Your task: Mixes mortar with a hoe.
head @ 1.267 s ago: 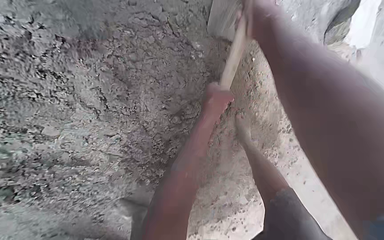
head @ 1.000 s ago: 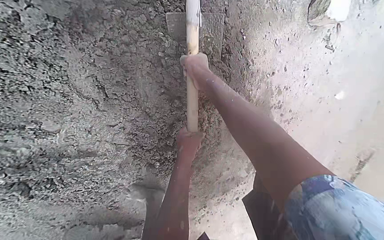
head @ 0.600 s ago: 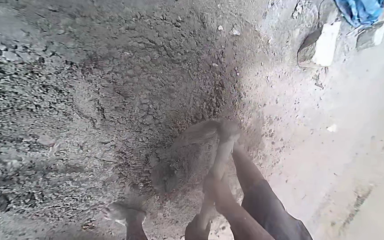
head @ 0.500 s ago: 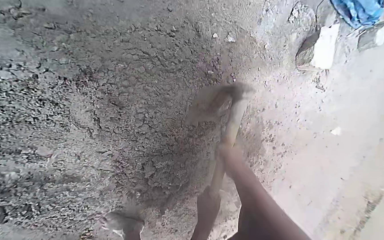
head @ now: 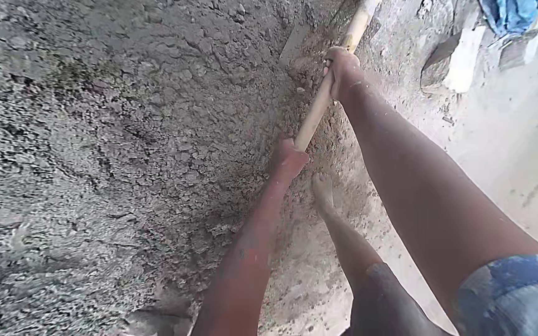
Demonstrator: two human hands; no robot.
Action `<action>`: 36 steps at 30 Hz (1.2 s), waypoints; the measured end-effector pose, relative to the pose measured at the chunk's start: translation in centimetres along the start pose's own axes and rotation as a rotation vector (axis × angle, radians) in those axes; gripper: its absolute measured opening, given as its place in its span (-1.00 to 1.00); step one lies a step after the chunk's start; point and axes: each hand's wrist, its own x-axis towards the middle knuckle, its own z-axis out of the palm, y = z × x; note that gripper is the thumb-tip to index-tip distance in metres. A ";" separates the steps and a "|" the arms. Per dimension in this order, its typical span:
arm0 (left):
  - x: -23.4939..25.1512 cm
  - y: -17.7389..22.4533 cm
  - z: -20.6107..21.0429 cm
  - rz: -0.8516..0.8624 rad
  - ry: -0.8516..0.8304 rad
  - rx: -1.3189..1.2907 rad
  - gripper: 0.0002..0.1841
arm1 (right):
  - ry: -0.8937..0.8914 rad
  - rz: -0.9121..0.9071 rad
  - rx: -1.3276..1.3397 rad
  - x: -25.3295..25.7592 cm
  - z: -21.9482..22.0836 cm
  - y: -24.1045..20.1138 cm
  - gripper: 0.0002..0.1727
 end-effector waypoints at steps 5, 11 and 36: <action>-6.7 -8.5 -1.3 -0.067 -0.084 0.007 -0.53 | 0.055 0.081 -0.101 -7.8 0.8 7.6 -0.80; -18.3 -21.1 -4.0 -0.166 -0.074 0.006 -0.53 | -0.010 0.215 -0.193 -22.0 4.0 17.5 -0.75; -3.9 4.0 11.1 -0.069 -0.078 0.021 -0.58 | -0.003 0.128 0.011 3.9 -13.5 2.9 -0.78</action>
